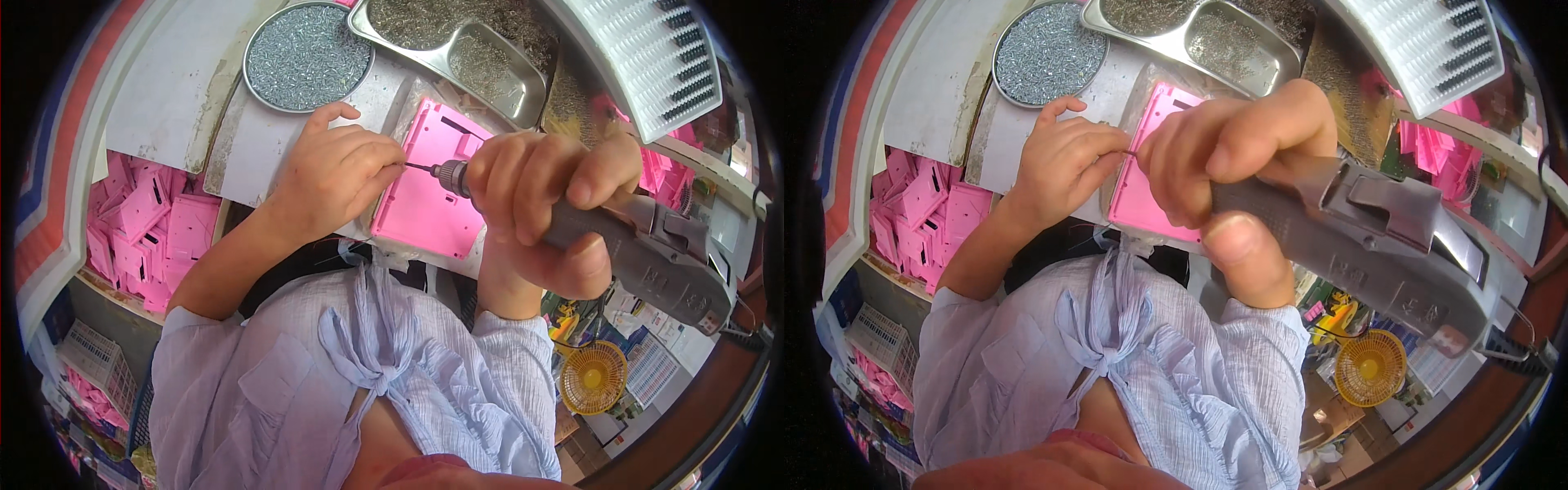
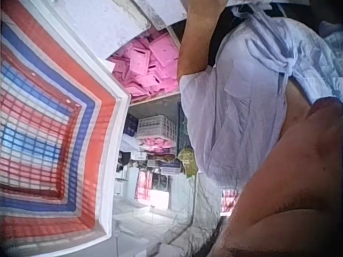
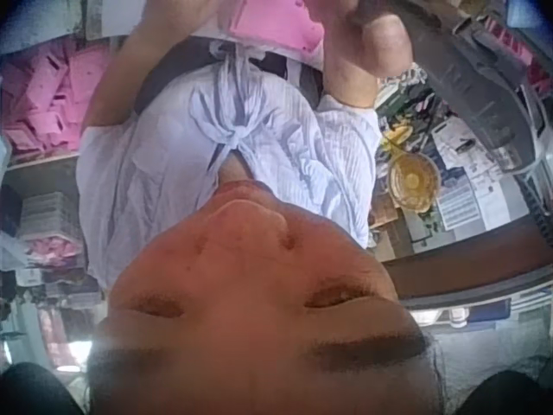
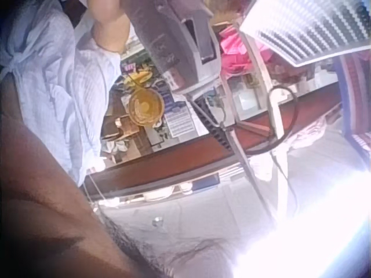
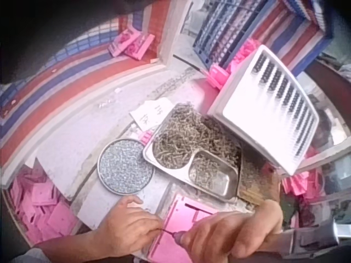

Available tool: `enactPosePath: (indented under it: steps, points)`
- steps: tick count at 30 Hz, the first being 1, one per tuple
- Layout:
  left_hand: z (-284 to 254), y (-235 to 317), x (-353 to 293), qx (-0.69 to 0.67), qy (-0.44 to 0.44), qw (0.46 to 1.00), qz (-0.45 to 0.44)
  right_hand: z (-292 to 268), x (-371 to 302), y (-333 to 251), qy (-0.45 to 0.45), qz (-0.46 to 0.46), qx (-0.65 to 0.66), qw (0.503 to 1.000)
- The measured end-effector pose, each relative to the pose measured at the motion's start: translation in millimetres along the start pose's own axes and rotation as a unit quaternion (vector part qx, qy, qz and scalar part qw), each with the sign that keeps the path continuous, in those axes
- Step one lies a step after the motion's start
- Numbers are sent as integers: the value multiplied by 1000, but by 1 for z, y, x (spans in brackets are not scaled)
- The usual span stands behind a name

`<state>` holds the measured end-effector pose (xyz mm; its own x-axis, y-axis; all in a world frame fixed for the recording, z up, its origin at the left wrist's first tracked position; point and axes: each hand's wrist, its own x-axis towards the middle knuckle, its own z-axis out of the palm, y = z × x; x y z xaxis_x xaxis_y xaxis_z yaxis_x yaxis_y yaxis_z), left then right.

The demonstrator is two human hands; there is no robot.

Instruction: Assembling electronic components and housing for a pink plastic toy.

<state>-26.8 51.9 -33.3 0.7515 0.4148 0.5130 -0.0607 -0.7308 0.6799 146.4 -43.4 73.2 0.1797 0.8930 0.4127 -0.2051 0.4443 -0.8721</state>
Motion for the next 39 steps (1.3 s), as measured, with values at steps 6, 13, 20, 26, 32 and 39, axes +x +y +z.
enactPosePath:
  steps: [6, 13, 20, 26, 32, 39]
  points:
    - [-7, 5, -2, 32, -25, 999, 14, 12, -9, 2, 33, 31, 56, 997]
    - [-48, -61, 27, 229, 25, 972, -42, 18, -31, 7, 59, 70, 51, 994]
    - [-52, -79, 16, 292, 21, 952, -93, 34, -40, 17, 56, 176, -40, 982]
    - [-51, -81, 15, 253, 7, 963, -95, 29, -42, 22, -39, 149, -152, 976]
    - [-21, 4, -10, 54, -73, 996, -6, 24, -25, -1, 21, 27, -15, 999]
    - [-11, 25, -22, -23, -65, 998, 0, 33, -34, -11, 30, 12, 22, 999]
